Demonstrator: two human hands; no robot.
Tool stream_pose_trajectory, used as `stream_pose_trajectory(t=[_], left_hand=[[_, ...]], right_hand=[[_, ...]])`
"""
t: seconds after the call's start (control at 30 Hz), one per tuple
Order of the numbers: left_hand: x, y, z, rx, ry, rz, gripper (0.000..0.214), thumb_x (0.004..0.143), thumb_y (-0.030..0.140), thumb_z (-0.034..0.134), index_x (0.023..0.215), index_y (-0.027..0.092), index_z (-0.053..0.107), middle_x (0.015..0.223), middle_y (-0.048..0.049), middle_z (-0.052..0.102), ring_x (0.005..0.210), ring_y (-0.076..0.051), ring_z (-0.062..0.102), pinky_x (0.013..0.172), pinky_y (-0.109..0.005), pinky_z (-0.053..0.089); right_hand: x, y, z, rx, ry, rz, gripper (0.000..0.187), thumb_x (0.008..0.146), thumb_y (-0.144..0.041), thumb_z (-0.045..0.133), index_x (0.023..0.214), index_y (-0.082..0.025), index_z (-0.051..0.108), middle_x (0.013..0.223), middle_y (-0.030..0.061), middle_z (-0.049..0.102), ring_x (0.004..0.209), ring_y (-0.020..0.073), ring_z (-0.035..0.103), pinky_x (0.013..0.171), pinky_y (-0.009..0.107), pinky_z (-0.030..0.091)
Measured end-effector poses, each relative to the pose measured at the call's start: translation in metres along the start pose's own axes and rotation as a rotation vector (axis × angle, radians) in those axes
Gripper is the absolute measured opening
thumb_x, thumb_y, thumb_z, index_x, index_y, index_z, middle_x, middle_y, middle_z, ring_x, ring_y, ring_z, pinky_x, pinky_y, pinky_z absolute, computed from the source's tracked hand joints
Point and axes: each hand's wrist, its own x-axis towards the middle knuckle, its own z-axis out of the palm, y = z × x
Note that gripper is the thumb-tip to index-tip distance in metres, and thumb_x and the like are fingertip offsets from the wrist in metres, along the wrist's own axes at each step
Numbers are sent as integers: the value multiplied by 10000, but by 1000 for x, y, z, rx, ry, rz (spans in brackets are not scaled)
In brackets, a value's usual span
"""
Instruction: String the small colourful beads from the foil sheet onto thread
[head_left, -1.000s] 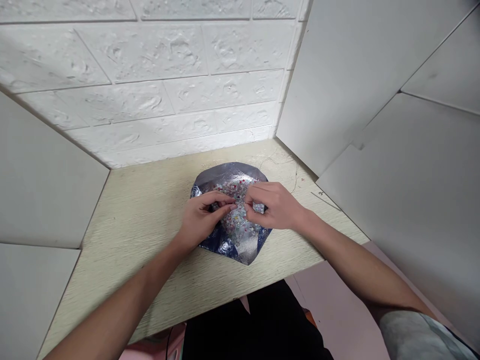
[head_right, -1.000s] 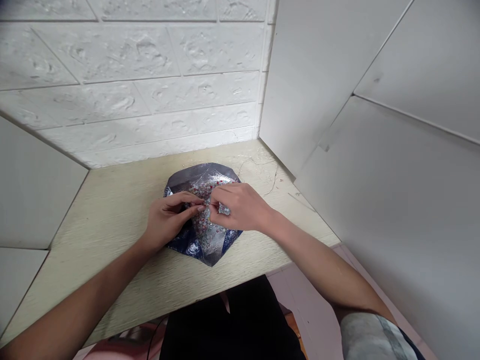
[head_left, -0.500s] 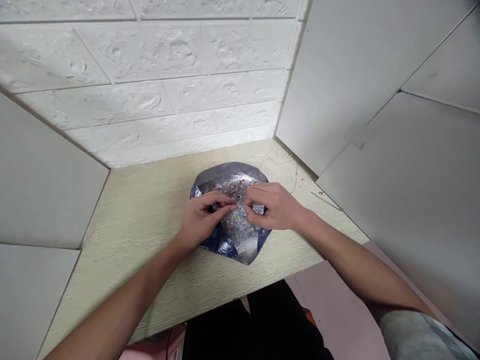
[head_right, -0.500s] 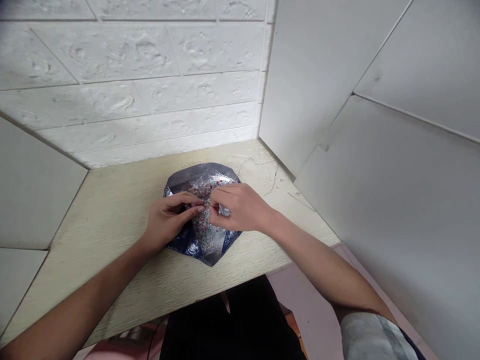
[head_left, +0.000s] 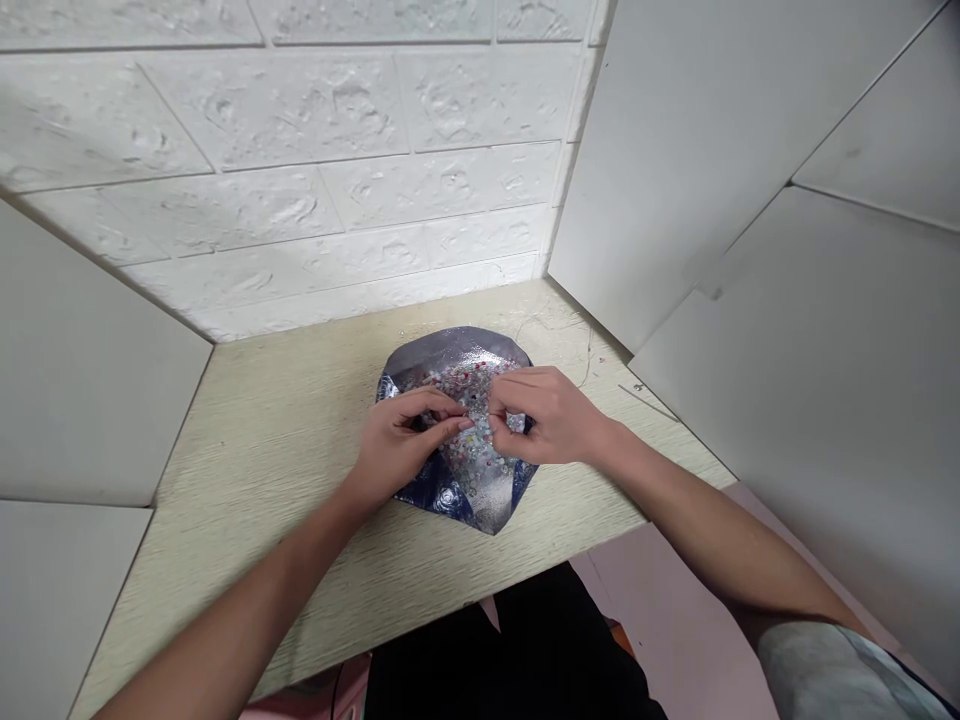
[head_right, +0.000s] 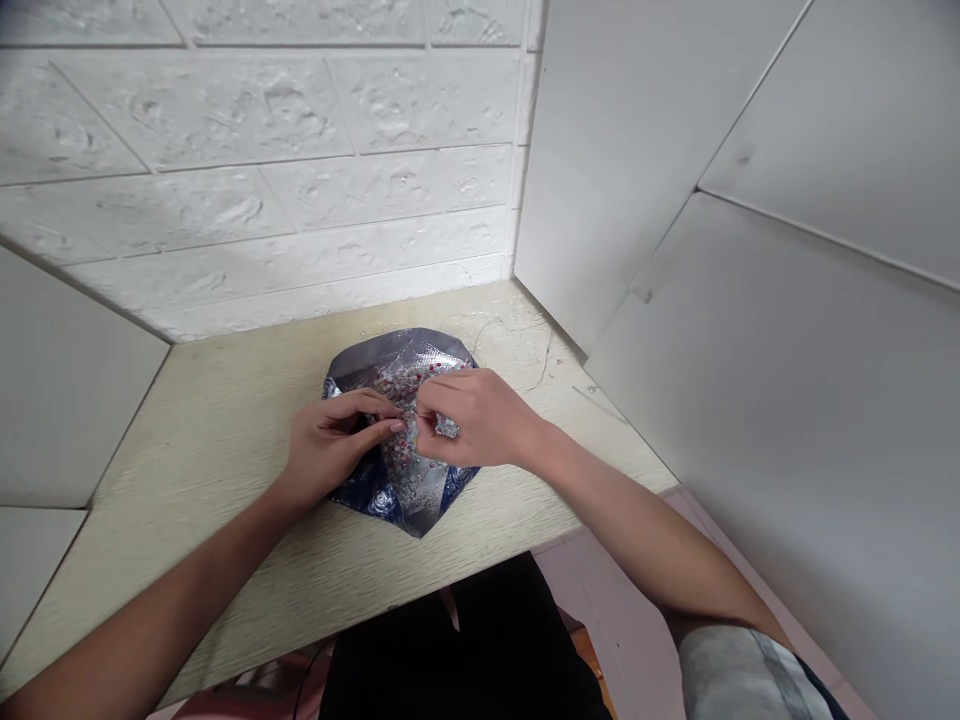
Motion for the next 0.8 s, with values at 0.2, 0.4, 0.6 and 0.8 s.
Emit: stream_pose_trajectory(t=[0.2,0.4,0.6,0.8], left_hand=[[1,1,1,-9,-5,-7,79,738,256,755,771,192,723,759,-30,697,708,-149,629,652,-273,496],[0,1,0,-2,-26,1,62,743,239,752,777,192,729,762,-34,693,714,-150,625,658,-275,490],[0,1,0,12,-46,13,62,745,244,751,775,194,728,760,-35,692,713,-154,622,664,-282,491],[1,1,-1,22,-65,15,53,752,239,745,787,201,732,775,-36,694,727,-159,627,676,-284,493]], right_hand=[[0,0,0,18,-36,-12,108,776,-154,468,686,-211,447,609,-56,496,559,81,398,554,231,363],[0,0,1,17,-36,-6,111,775,-150,473,683,-208,451,594,-64,483,543,75,384,539,226,351],[-1,1,1,-3,-58,17,123,811,-178,455,691,-208,458,605,-55,508,552,81,413,540,229,362],[0,0,1,-5,-91,27,122,812,-180,458,693,-205,467,608,-56,513,551,78,416,548,228,369]])
